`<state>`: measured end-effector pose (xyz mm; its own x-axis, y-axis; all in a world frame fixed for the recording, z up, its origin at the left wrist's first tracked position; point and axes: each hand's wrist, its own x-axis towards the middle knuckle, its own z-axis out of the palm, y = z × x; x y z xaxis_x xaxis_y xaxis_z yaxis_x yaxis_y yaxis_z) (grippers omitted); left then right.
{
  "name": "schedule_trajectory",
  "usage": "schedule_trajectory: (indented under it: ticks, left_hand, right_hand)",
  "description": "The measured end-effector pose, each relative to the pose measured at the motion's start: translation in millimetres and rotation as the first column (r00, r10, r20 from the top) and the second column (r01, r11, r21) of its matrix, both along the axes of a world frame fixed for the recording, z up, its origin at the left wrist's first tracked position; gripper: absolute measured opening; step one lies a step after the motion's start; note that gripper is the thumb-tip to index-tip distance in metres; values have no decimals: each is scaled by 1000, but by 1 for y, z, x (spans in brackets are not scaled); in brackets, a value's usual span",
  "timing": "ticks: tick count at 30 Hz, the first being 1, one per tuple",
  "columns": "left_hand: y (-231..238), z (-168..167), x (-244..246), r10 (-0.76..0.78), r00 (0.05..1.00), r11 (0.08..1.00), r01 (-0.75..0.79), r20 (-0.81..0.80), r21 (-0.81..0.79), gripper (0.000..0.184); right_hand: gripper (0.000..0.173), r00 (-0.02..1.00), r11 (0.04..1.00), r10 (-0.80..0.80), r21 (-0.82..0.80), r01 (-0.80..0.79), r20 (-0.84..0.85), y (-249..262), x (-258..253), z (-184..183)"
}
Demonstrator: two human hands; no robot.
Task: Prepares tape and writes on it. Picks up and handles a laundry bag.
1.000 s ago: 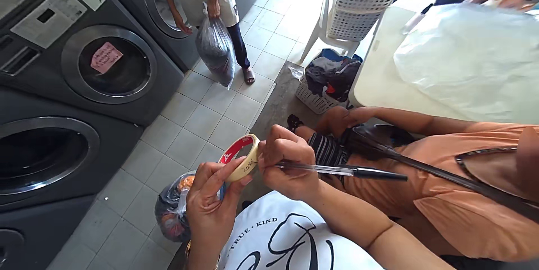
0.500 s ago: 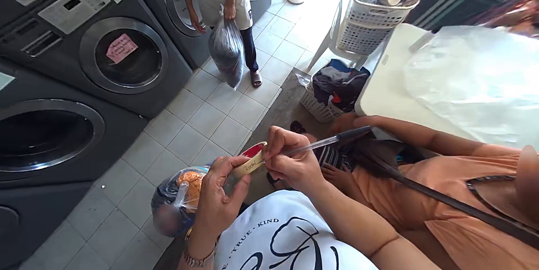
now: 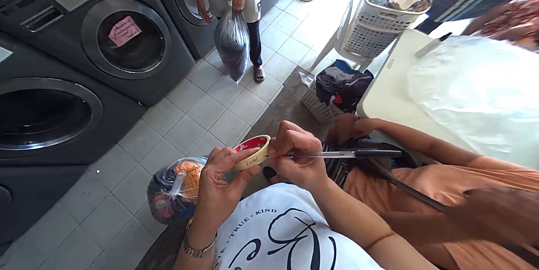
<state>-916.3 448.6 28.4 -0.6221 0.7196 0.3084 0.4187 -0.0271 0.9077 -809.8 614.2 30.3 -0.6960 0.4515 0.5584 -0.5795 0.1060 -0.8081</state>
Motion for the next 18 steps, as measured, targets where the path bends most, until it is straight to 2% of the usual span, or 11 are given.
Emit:
schedule_trajectory:
  ticks: [12, 18]
  left_hand:
    - [6, 1, -5, -19, 998, 999, 17, 59, 32, 27]
    - [6, 2, -6, -7, 998, 1000, 5, 57, 24, 26]
  right_hand:
    - [11, 1000, 997, -11, -71, 13, 19, 0, -6, 5]
    - [9, 999, 999, -30, -16, 31, 20, -1, -8, 6]
